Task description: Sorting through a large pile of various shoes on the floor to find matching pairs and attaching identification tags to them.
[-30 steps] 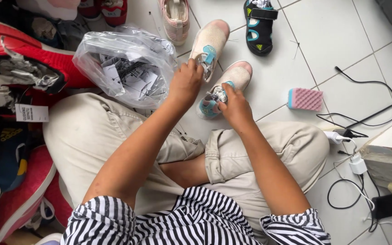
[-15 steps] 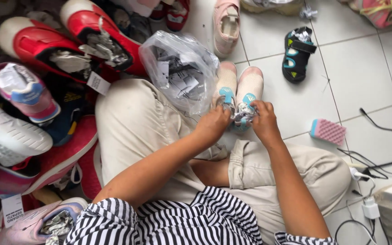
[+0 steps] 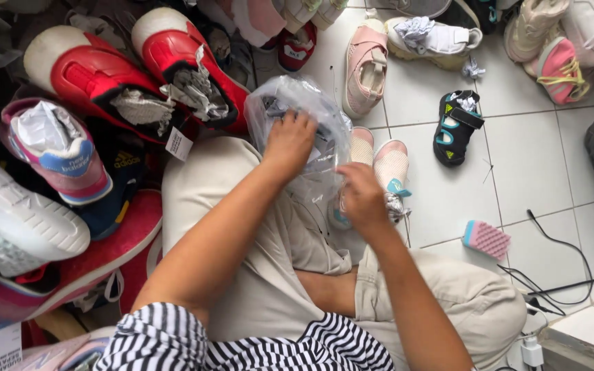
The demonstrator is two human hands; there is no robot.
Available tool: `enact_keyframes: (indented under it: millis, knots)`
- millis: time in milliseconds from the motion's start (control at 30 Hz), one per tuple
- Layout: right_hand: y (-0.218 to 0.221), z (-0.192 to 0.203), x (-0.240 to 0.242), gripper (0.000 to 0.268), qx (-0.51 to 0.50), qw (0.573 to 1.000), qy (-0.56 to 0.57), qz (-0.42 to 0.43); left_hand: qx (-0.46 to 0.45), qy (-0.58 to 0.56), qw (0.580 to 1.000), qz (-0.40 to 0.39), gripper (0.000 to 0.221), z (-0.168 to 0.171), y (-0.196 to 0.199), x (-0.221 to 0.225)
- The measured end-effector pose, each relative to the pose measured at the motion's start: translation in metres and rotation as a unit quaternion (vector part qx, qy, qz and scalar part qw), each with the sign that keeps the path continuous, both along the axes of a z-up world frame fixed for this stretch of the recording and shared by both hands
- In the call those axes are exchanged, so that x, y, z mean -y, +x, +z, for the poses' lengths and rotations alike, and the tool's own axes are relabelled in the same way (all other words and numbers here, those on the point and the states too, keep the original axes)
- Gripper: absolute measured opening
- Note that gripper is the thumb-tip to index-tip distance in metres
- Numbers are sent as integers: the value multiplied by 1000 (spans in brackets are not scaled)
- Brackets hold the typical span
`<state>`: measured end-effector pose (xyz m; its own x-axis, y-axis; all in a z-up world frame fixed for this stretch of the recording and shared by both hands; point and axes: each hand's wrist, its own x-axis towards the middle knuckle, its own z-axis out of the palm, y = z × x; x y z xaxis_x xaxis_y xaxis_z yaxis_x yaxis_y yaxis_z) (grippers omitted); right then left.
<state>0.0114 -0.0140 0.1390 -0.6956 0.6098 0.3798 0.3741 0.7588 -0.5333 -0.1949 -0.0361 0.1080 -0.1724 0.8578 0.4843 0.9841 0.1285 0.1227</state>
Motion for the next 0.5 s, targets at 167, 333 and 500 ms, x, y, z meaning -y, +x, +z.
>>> enact_keyframes:
  millis: [167,333,500]
  knots:
    - [-84,-57,-43,32,71,997,-35,-15,76,-52,996,-4,15,-72,8,-21]
    - [-100,-67,-84,48,252,965,17,-62,96,-242,965,17,23,-46,8,-20]
    - [-120,-69,-99,49,415,892,112,-138,77,-470,879,-6,34,41,-3,-7]
